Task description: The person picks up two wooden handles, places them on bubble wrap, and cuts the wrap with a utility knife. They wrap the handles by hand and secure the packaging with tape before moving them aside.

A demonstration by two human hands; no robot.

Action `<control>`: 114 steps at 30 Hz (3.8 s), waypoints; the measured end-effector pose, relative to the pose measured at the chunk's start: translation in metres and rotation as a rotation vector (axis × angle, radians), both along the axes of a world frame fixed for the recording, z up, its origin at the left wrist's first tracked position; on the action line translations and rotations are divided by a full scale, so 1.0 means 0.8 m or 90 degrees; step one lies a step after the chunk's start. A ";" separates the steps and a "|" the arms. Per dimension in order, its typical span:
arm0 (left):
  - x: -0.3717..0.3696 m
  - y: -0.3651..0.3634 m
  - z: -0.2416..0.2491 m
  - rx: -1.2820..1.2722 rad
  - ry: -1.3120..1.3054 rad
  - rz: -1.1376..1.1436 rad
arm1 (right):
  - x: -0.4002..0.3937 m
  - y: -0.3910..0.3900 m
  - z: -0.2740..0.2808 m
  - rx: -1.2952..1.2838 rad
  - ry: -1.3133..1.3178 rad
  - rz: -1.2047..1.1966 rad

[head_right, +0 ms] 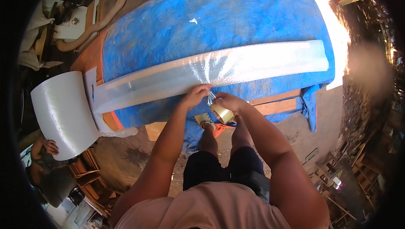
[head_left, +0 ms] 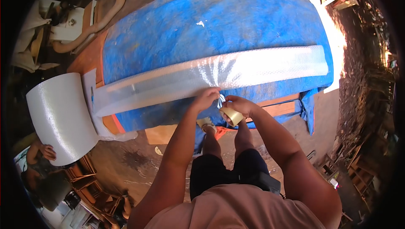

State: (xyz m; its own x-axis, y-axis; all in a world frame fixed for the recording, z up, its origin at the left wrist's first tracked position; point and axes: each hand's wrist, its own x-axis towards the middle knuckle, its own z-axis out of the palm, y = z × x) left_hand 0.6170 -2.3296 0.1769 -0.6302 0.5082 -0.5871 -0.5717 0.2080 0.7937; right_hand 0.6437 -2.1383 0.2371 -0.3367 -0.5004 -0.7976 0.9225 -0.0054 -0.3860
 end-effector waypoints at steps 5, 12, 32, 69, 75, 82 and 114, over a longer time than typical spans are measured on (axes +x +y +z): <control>0.003 -0.001 -0.006 -0.007 0.017 0.005 | 0.000 0.001 -0.030 0.127 0.060 -0.036; 0.017 -0.011 -0.027 0.119 0.124 0.010 | -0.010 -0.008 -0.010 0.046 0.034 -0.281; 0.025 -0.002 -0.026 0.030 0.313 0.023 | -0.055 -0.015 -0.032 0.215 0.482 -0.097; -0.032 0.004 -0.020 -0.005 -0.213 0.078 | -0.203 -0.047 -0.091 0.660 0.602 0.134; -0.037 0.007 -0.005 -0.014 -0.247 0.096 | -0.218 -0.049 -0.088 0.739 0.559 0.224; -0.036 0.006 -0.023 -0.038 -0.262 0.075 | -0.262 -0.058 -0.068 0.753 0.387 0.423; -0.032 0.012 0.020 0.028 -0.211 0.113 | -0.017 -0.039 -0.039 0.217 0.618 -0.250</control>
State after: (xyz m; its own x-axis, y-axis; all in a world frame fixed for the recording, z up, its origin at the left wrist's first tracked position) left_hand 0.5916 -2.3204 0.1926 -0.4907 0.4374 -0.7536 -0.8227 0.0524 0.5661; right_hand 0.6301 -2.1695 0.2062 -0.9828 -0.0259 -0.1831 0.1828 0.0129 -0.9831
